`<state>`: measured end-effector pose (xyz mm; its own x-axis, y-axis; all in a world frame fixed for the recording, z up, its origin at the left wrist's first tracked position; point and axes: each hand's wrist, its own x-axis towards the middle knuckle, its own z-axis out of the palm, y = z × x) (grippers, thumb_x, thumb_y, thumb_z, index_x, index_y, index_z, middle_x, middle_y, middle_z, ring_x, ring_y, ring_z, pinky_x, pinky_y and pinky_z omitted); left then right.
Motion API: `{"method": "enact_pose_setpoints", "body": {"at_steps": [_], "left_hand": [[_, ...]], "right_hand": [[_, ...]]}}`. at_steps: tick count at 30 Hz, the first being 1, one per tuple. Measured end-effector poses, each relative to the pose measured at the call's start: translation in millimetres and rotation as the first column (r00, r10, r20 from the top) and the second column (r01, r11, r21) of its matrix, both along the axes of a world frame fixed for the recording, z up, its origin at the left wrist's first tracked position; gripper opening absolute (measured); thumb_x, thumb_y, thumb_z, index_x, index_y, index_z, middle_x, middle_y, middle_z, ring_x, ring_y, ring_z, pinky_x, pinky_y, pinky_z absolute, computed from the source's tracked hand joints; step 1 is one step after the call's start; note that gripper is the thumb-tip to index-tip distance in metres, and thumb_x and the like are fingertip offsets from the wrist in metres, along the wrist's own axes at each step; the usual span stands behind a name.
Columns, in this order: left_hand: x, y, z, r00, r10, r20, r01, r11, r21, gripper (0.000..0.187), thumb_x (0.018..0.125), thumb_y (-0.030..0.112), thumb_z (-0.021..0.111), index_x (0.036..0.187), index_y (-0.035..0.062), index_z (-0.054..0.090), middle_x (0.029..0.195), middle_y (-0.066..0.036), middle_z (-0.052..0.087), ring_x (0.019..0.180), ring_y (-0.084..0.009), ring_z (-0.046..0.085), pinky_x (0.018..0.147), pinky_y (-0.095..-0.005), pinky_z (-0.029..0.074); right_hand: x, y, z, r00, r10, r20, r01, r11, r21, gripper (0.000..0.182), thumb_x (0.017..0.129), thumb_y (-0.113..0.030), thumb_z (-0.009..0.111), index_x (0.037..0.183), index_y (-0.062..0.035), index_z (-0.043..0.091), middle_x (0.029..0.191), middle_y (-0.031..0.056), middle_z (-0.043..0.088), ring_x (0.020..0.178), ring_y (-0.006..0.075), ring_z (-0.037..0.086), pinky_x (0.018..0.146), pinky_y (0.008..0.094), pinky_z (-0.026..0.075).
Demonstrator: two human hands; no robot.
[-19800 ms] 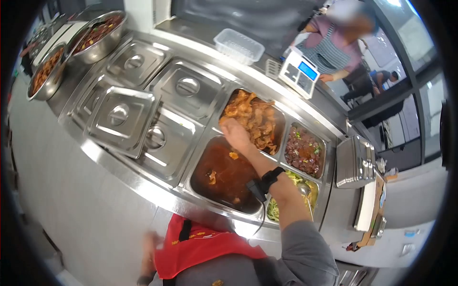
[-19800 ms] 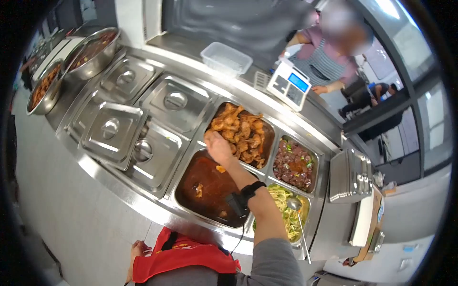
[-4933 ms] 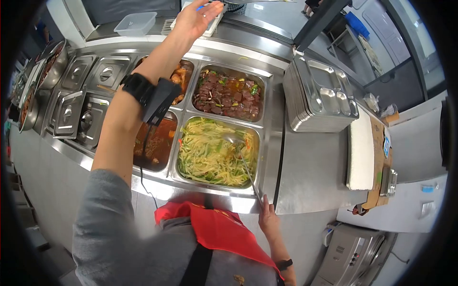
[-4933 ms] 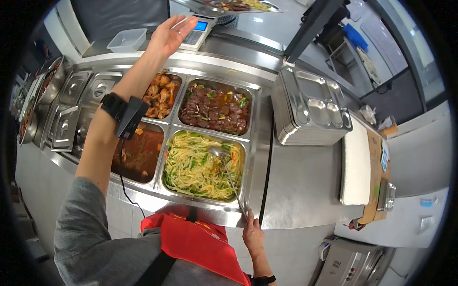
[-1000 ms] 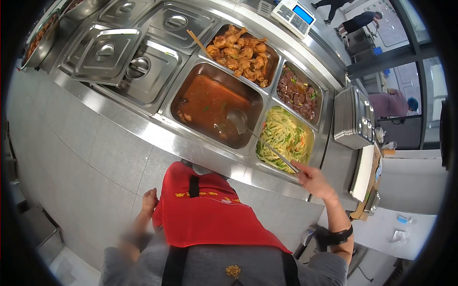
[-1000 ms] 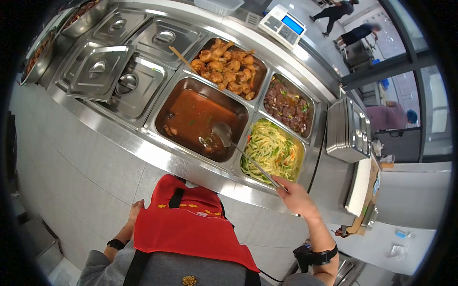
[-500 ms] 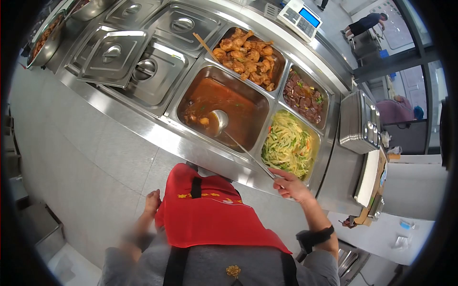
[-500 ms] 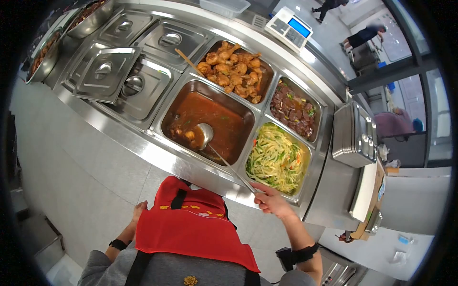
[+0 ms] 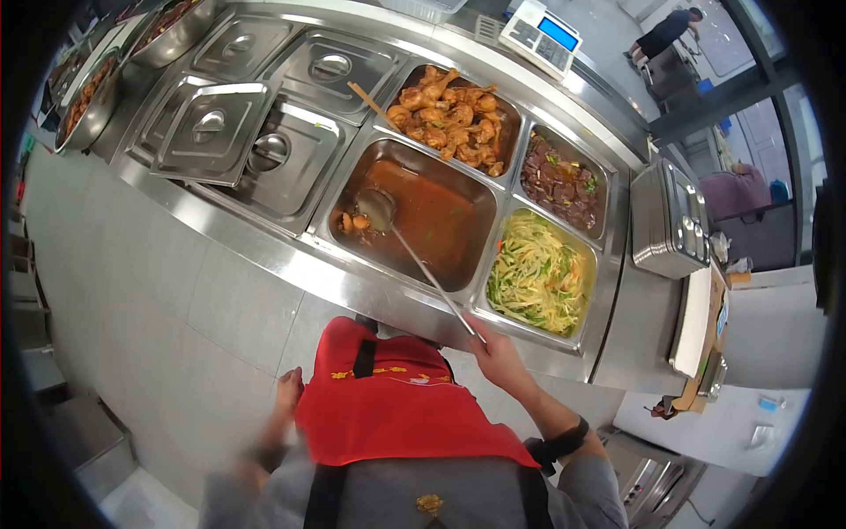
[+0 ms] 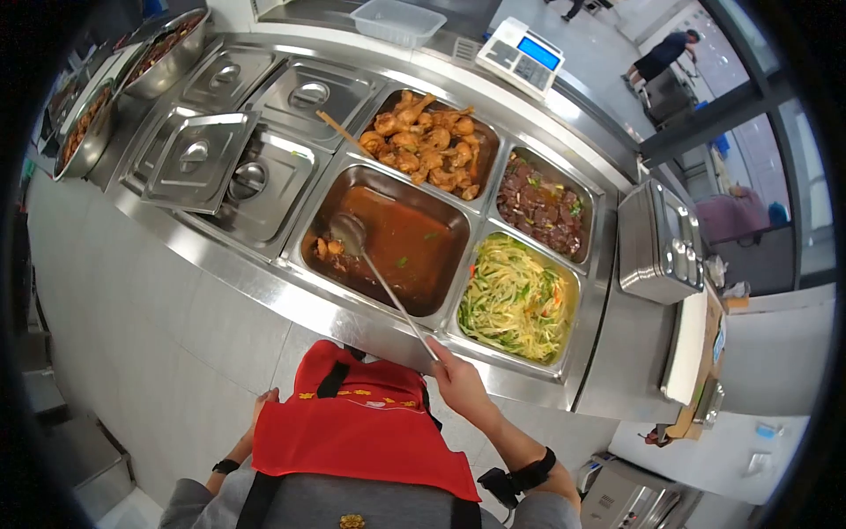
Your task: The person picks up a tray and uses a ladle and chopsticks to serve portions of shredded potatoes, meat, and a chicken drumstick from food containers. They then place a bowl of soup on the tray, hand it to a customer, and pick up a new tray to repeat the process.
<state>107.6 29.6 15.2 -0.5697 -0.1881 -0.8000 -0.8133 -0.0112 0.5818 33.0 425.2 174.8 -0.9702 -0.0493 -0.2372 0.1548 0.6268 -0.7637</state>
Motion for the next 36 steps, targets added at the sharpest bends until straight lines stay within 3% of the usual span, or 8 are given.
{"method": "enact_pose_setpoints", "body": {"at_steps": [6,7,8,10,13,16,27,36], "left_hand": [[6,-6,-19,0.999,-0.031,0.008,0.032,0.998,-0.05,0.033,0.082,0.03,0.051,0.058,0.0094,0.044,0.05,0.001,0.038,0.045,-0.0105,0.034,0.044,-0.0284,0.028],[3,-5,-17,0.998,-0.06,-0.008,0.06,0.996,-0.062,0.033,0.082,0.03,0.051,0.058,0.0096,0.044,0.05,0.001,0.038,0.045,-0.0103,0.034,0.044,-0.0282,0.028],[0,-3,-14,0.996,-0.089,-0.025,0.087,0.993,-0.074,0.032,0.082,0.03,0.051,0.058,0.0098,0.044,0.05,0.001,0.038,0.045,-0.0101,0.034,0.044,-0.028,0.028],[-2,-2,-13,0.994,-0.099,-0.039,0.096,0.993,-0.062,0.032,0.082,0.03,0.051,0.058,0.01,0.045,0.05,0.001,0.038,0.045,-0.0099,0.035,0.044,-0.0279,0.029],[-4,-4,-16,0.998,-0.064,-0.026,0.064,0.998,-0.01,0.032,0.082,0.03,0.051,0.059,0.01,0.045,0.049,0.001,0.039,0.045,-0.0101,0.035,0.044,-0.0278,0.029],[-2,-7,-19,0.998,-0.067,-0.014,0.067,0.998,0.004,0.032,0.082,0.031,0.051,0.059,0.0099,0.045,0.05,0.001,0.039,0.045,-0.0104,0.036,0.044,-0.028,0.03],[6,-7,-38,0.983,-0.169,-0.067,0.158,0.977,-0.144,0.036,0.082,0.032,0.049,0.057,0.0071,0.046,0.048,0.0,0.04,0.047,-0.0123,0.037,0.046,-0.0311,0.031],[7,3,-41,0.997,-0.005,-0.077,0.01,0.998,0.067,0.032,0.082,0.029,0.051,0.058,0.009,0.047,0.048,0.001,0.038,0.043,-0.0097,0.034,0.042,-0.0283,0.026]], "right_hand": [[14,38,-8,0.964,-0.263,0.03,0.262,0.964,0.04,0.04,0.082,-0.007,0.048,0.122,-0.0091,0.046,0.07,0.0187,0.055,0.049,0.0181,0.047,0.05,0.0294,0.04],[16,41,-8,0.955,-0.284,0.083,0.28,0.958,0.056,0.041,0.083,-0.008,0.049,0.124,-0.009,0.044,0.061,0.0108,0.05,0.047,0.0126,0.043,0.044,0.0262,0.037],[18,42,-7,0.911,-0.352,0.216,0.375,0.924,-0.078,0.042,0.083,-0.009,0.048,0.124,-0.0097,0.044,0.061,0.0082,0.049,0.046,0.0108,0.041,0.042,0.0247,0.035],[19,36,4,0.775,-0.397,0.491,0.577,0.763,-0.293,0.042,0.084,-0.01,0.048,0.126,-0.0113,0.042,0.061,0.0031,0.046,0.046,0.007,0.037,0.039,0.0217,0.031],[23,28,12,0.598,-0.281,0.751,0.765,0.48,-0.429,0.043,0.087,-0.011,0.046,0.129,-0.0147,0.038,0.066,-0.0011,0.043,0.046,0.003,0.029,0.036,0.016,0.023],[28,32,8,0.564,-0.029,0.825,0.806,0.235,-0.543,0.043,0.088,-0.011,0.045,0.13,-0.0158,0.036,0.067,0.0,0.04,0.045,0.0022,0.024,0.036,0.0142,0.02],[16,37,75,0.615,-0.091,0.783,0.773,0.263,-0.577,0.043,0.087,-0.01,0.046,0.129,-0.0155,0.038,0.069,0.0003,0.039,0.048,0.0022,0.026,0.038,0.0135,0.02],[-37,54,141,0.683,-0.209,0.7,0.73,0.238,-0.641,0.046,0.085,-0.003,0.041,0.13,-0.0084,0.032,0.07,0.0023,0.039,0.048,0.0025,0.029,0.037,0.0136,0.021]]}}
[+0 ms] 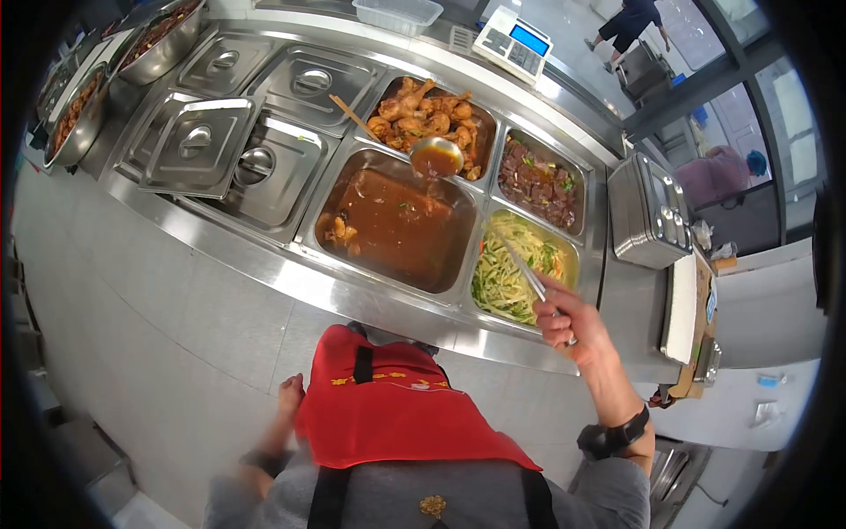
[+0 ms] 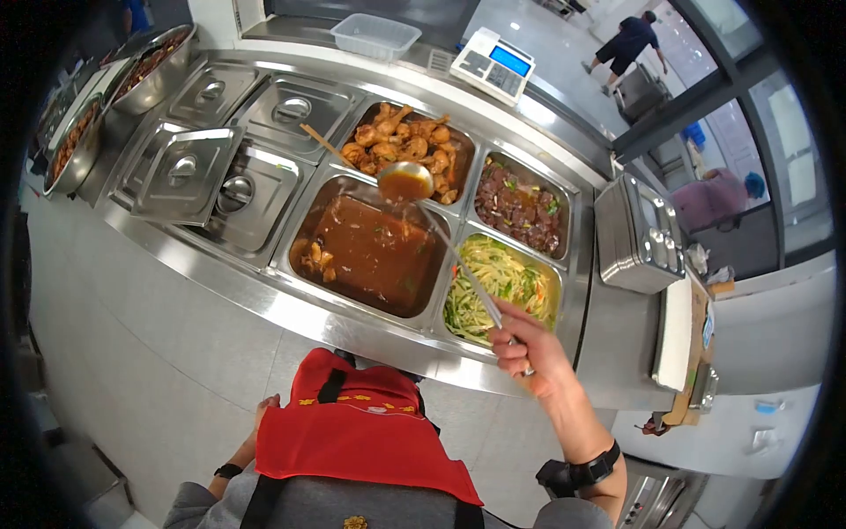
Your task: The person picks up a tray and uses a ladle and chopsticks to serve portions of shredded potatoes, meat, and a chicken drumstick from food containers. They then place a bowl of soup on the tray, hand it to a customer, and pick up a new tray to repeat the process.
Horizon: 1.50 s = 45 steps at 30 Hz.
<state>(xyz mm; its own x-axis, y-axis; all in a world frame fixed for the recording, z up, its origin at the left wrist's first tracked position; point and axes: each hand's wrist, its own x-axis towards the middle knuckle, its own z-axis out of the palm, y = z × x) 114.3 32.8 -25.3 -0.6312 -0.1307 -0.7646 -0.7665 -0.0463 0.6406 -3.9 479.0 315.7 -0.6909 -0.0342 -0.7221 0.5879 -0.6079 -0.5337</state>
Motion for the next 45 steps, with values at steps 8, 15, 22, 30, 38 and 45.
{"method": "enact_pose_setpoints", "body": {"at_steps": [8,15,22,30,38,45], "left_hand": [[4,2,18,0.999,-0.015,0.033,0.019,0.994,-0.109,0.031,0.082,0.028,0.05,0.059,0.0067,0.047,0.048,0.0,0.04,0.044,-0.0105,0.035,0.042,-0.0292,0.028],[27,-8,0,0.999,0.034,-0.017,-0.036,0.989,-0.142,0.035,0.083,0.03,0.046,0.059,0.0041,0.046,0.051,-0.002,0.042,0.048,-0.0132,0.039,0.047,-0.0325,0.031],[33,-8,6,0.993,-0.103,0.058,0.115,0.948,-0.298,0.038,0.084,0.033,0.042,0.066,0.0008,0.051,0.058,-0.006,0.048,0.057,-0.0174,0.045,0.055,-0.036,0.037],[29,3,40,0.997,-0.056,0.054,0.066,0.975,-0.21,0.033,0.086,0.03,0.04,0.082,0.0002,0.054,0.086,-0.015,0.055,0.077,-0.0234,0.049,0.068,-0.0391,0.038],[23,-48,-85,0.819,-0.569,-0.068,0.511,0.779,-0.363,0.033,0.081,0.032,0.051,0.085,0.0,0.059,0.084,-0.013,0.06,0.078,-0.0233,0.057,0.07,-0.0369,0.045],[-36,0,-36,0.827,-0.561,-0.033,0.541,0.811,-0.221,0.038,0.079,0.037,0.054,0.086,-0.0006,0.059,0.079,-0.007,0.063,0.075,-0.0162,0.058,0.065,-0.0304,0.046]], "right_hand": [[-59,27,-35,0.989,0.113,-0.099,-0.09,0.973,0.211,0.044,0.086,-0.004,0.042,0.129,-0.0072,0.034,0.07,0.0034,0.041,0.049,0.0036,0.029,0.038,0.0151,0.023],[-105,17,-46,0.978,0.168,-0.125,-0.126,0.948,0.291,0.049,0.084,-0.003,0.043,0.131,-0.0074,0.031,0.068,0.0002,0.04,0.048,0.0016,0.027,0.037,0.0125,0.021],[-172,1,-58,0.946,0.263,-0.187,-0.153,0.875,0.459,0.045,0.084,-0.006,0.044,0.128,-0.004,0.035,0.067,0.0019,0.044,0.05,0.0054,0.036,0.039,0.0173,0.028],[-158,18,-103,0.668,0.744,0.008,0.237,-0.222,0.946,0.045,0.079,-0.002,0.044,0.124,-0.004,0.039,0.078,0.0188,0.057,0.063,0.0317,0.056,0.051,0.0406,0.045],[-87,38,-107,0.761,0.553,-0.339,0.23,0.259,0.938,0.041,0.079,-0.006,0.047,0.119,-0.01,0.049,0.074,0.022,0.057,0.063,0.031,0.057,0.055,0.0346,0.043],[52,17,-102,0.684,0.729,-0.029,0.032,0.009,0.999,0.045,0.078,-0.011,0.051,0.122,-0.0207,0.046,0.081,0.0125,0.06,0.063,0.0298,0.059,0.055,0.0385,0.048]]}}
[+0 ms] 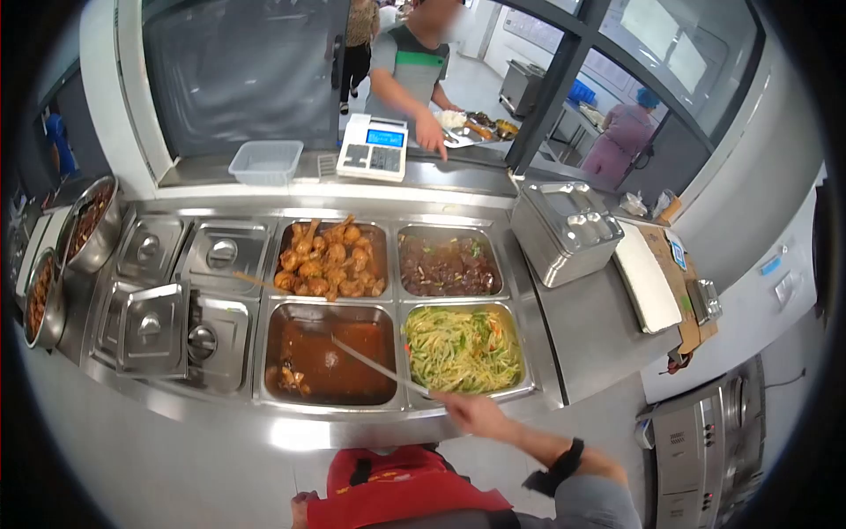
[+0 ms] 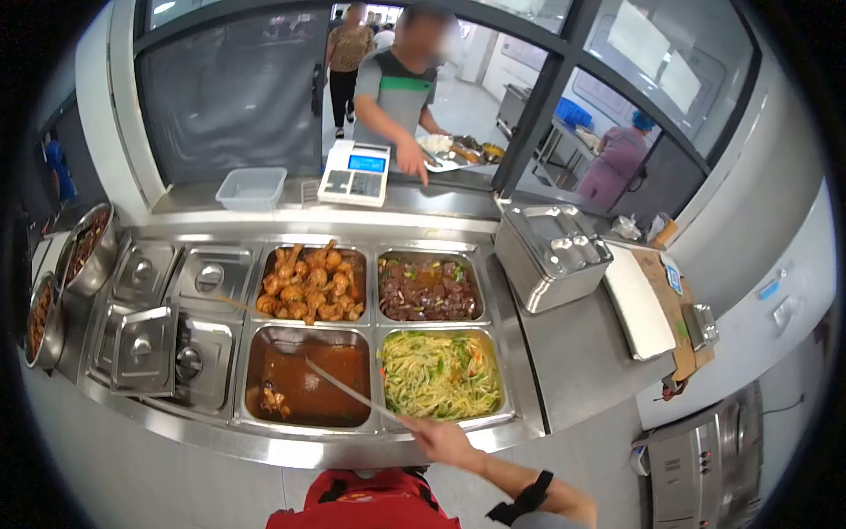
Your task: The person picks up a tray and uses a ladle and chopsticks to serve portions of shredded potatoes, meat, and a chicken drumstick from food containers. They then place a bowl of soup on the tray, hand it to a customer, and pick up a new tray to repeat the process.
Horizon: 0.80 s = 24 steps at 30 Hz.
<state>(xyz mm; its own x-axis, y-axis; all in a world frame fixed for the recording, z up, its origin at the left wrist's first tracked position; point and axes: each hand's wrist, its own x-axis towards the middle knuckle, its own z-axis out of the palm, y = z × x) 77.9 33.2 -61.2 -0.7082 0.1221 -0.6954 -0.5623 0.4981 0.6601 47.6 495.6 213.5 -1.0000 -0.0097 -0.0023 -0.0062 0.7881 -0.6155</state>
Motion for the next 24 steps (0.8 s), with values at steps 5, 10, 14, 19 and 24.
{"method": "enact_pose_setpoints", "body": {"at_steps": [5,10,14,19,24], "left_hand": [[-4,37,51,0.835,-0.46,-0.303,0.455,0.886,-0.091,0.037,0.078,0.033,0.056,0.093,-0.0008,0.057,0.08,-0.005,0.063,0.08,-0.0168,0.058,0.068,-0.0304,0.046],[16,108,108,0.883,-0.425,-0.2,0.458,0.873,0.167,0.033,0.078,0.029,0.055,0.095,0.0009,0.057,0.082,-0.007,0.063,0.082,-0.0196,0.058,0.071,-0.0317,0.047],[33,167,145,0.967,-0.229,-0.112,0.255,0.894,0.369,0.03,0.078,0.025,0.054,0.098,0.0023,0.056,0.084,-0.008,0.062,0.084,-0.0219,0.058,0.072,-0.0327,0.047],[28,207,152,0.909,-0.382,-0.164,0.407,0.899,0.163,0.025,0.079,0.016,0.051,0.099,0.0023,0.055,0.089,-0.01,0.061,0.088,-0.023,0.056,0.076,-0.0336,0.047],[-25,266,218,0.986,0.07,-0.152,-0.009,0.93,0.368,0.011,0.079,0.006,0.054,0.09,0.0032,0.054,0.073,-0.007,0.057,0.069,-0.0165,0.058,0.066,-0.0295,0.049]], "right_hand": [[40,9,-34,0.999,-0.015,-0.032,0.013,0.998,-0.058,0.045,0.081,-0.016,0.05,0.125,-0.0258,0.043,0.078,0.0133,0.059,0.056,0.0311,0.056,0.053,0.0369,0.047],[48,62,2,0.862,0.031,0.505,0.4,0.572,-0.717,0.043,0.085,-0.008,0.043,0.127,-0.0183,0.043,0.062,0.001,0.047,0.047,0.0082,0.038,0.041,0.0222,0.033],[53,131,36,0.809,-0.044,0.586,0.568,0.311,-0.762,0.045,0.085,-0.005,0.041,0.128,-0.0167,0.041,0.063,-0.0017,0.045,0.047,0.006,0.036,0.04,0.0191,0.03],[17,238,-4,0.868,-0.309,0.389,0.494,0.614,-0.615,0.047,0.083,-0.008,0.041,0.13,-0.0138,0.037,0.065,-0.0002,0.044,0.043,0.0061,0.034,0.038,0.0201,0.027],[-30,295,-23,0.818,-0.283,0.501,0.567,0.542,-0.62,0.046,0.084,-0.011,0.042,0.13,-0.0121,0.036,0.065,-0.0007,0.043,0.046,0.0065,0.035,0.039,0.0212,0.029]]}}
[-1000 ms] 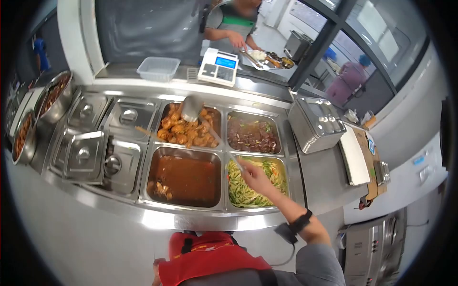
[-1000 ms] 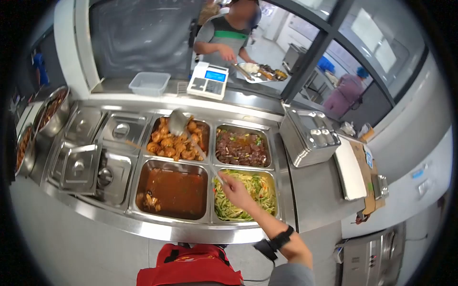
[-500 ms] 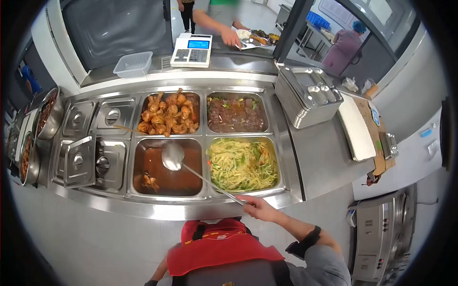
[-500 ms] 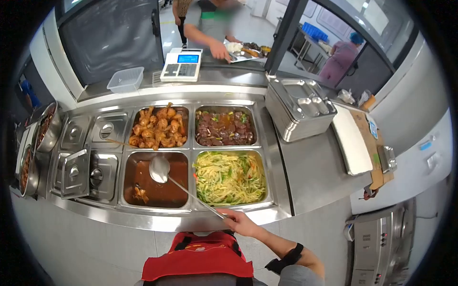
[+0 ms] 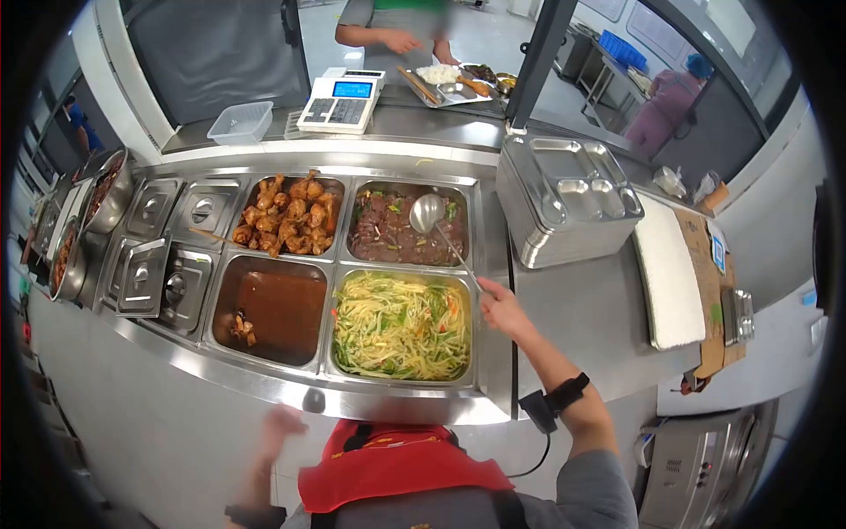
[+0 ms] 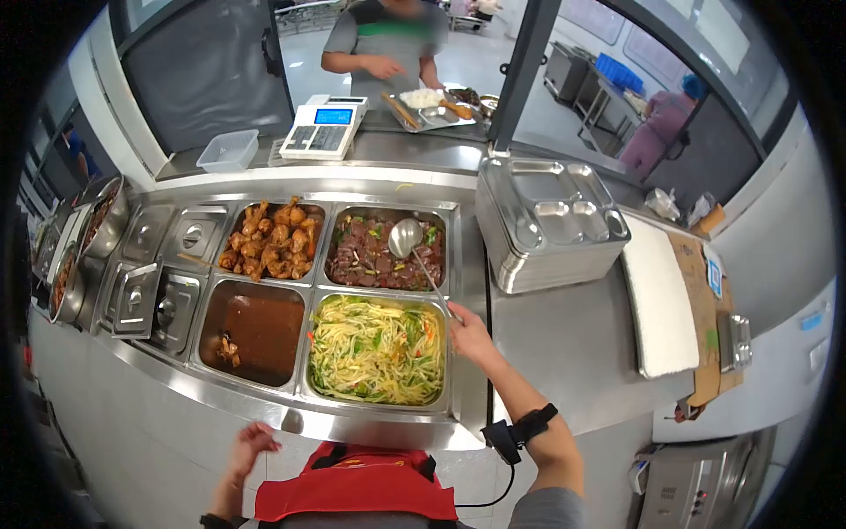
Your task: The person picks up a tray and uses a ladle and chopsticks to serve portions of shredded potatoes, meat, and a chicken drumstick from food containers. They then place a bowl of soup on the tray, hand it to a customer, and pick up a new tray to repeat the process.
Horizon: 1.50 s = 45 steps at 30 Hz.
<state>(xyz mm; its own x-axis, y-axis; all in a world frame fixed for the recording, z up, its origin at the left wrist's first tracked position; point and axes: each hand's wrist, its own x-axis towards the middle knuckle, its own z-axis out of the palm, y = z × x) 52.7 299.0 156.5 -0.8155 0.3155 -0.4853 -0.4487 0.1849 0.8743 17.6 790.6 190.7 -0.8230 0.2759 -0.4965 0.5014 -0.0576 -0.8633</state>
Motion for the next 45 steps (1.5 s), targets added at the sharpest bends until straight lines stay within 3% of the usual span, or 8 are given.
{"method": "enact_pose_setpoints", "body": {"at_steps": [4,9,10,12,17,25,34,45], "left_hand": [[-84,54,89,0.95,0.132,-0.282,-0.106,0.989,0.105,0.008,0.08,0.008,0.055,0.086,0.0034,0.052,0.063,-0.003,0.05,0.054,-0.0141,0.051,0.059,-0.0281,0.047],[-196,117,155,0.953,0.115,-0.28,-0.047,0.97,0.24,0.014,0.088,0.016,0.047,0.094,0.0045,0.052,0.061,-0.004,0.051,0.057,-0.0139,0.053,0.065,-0.0294,0.048],[-227,123,149,0.951,0.033,-0.307,0.059,0.957,0.284,0.021,0.089,0.018,0.046,0.103,0.0036,0.051,0.072,-0.006,0.057,0.066,-0.0152,0.056,0.069,-0.03,0.048],[-264,161,151,0.966,0.081,-0.244,0.04,0.89,0.455,0.03,0.089,0.023,0.045,0.111,0.0034,0.05,0.092,-0.011,0.058,0.084,-0.0191,0.057,0.076,-0.0331,0.047],[-358,249,127,0.997,0.063,-0.046,-0.004,0.635,0.773,0.067,0.088,0.048,0.037,0.129,-0.0032,0.025,0.129,-0.019,0.035,0.116,-0.0307,0.038,0.095,-0.0439,0.035],[-428,364,104,0.978,0.127,0.163,-0.205,0.5,0.842,0.087,0.081,0.063,0.035,0.136,0.0007,0.008,0.137,-0.016,0.022,0.124,-0.0316,0.027,0.097,-0.0472,0.028],[-456,420,79,0.983,0.074,0.168,-0.18,0.569,0.802,0.094,0.076,0.065,0.042,0.138,0.0064,0.003,0.14,-0.017,0.015,0.127,-0.0359,0.018,0.1,-0.0479,0.022],[-482,436,66,0.968,0.142,0.207,-0.251,0.576,0.778,0.097,0.074,0.062,0.05,0.138,0.0089,0.002,0.14,-0.02,0.01,0.126,-0.0361,0.02,0.099,-0.0472,0.025]], "right_hand": [[-18,13,-15,0.999,0.024,0.036,-0.023,1.0,-0.02,0.046,0.085,-0.012,0.042,0.131,-0.0116,0.034,0.065,-0.0003,0.043,0.047,0.0068,0.035,0.038,0.0218,0.029],[-24,26,-17,0.994,0.014,0.112,-0.005,0.997,-0.082,0.046,0.085,-0.012,0.042,0.131,-0.0092,0.033,0.065,0.0007,0.044,0.046,0.007,0.035,0.037,0.0209,0.029],[-24,26,-19,0.995,0.012,0.098,-0.002,0.994,-0.106,0.047,0.085,-0.012,0.043,0.13,-0.0081,0.033,0.065,0.001,0.044,0.046,0.0069,0.037,0.036,0.0203,0.029],[-25,22,-22,0.993,0.008,0.12,0.002,0.996,-0.085,0.047,0.085,-0.013,0.043,0.13,-0.0082,0.034,0.064,0.001,0.045,0.046,0.007,0.038,0.036,0.0205,0.03],[-29,11,-14,0.99,-0.025,0.139,0.038,0.995,-0.092,0.044,0.084,-0.012,0.045,0.128,-0.0098,0.039,0.064,0.0012,0.048,0.046,0.0075,0.04,0.036,0.021,0.033],[-26,-1,-14,0.981,-0.095,0.169,0.121,0.981,-0.153,0.045,0.086,-0.011,0.045,0.129,-0.0106,0.036,0.065,0.002,0.049,0.044,0.007,0.04,0.037,0.0204,0.033],[-26,-5,-8,0.976,-0.104,0.192,0.144,0.968,-0.205,0.045,0.086,-0.01,0.043,0.13,-0.0109,0.035,0.067,0.0018,0.049,0.045,0.0059,0.037,0.038,0.0186,0.03],[-32,1,-1,0.966,-0.098,0.241,0.166,0.946,-0.278,0.046,0.087,-0.009,0.043,0.132,-0.0148,0.033,0.068,0.0014,0.047,0.048,0.0046,0.033,0.039,0.0169,0.026]]}}
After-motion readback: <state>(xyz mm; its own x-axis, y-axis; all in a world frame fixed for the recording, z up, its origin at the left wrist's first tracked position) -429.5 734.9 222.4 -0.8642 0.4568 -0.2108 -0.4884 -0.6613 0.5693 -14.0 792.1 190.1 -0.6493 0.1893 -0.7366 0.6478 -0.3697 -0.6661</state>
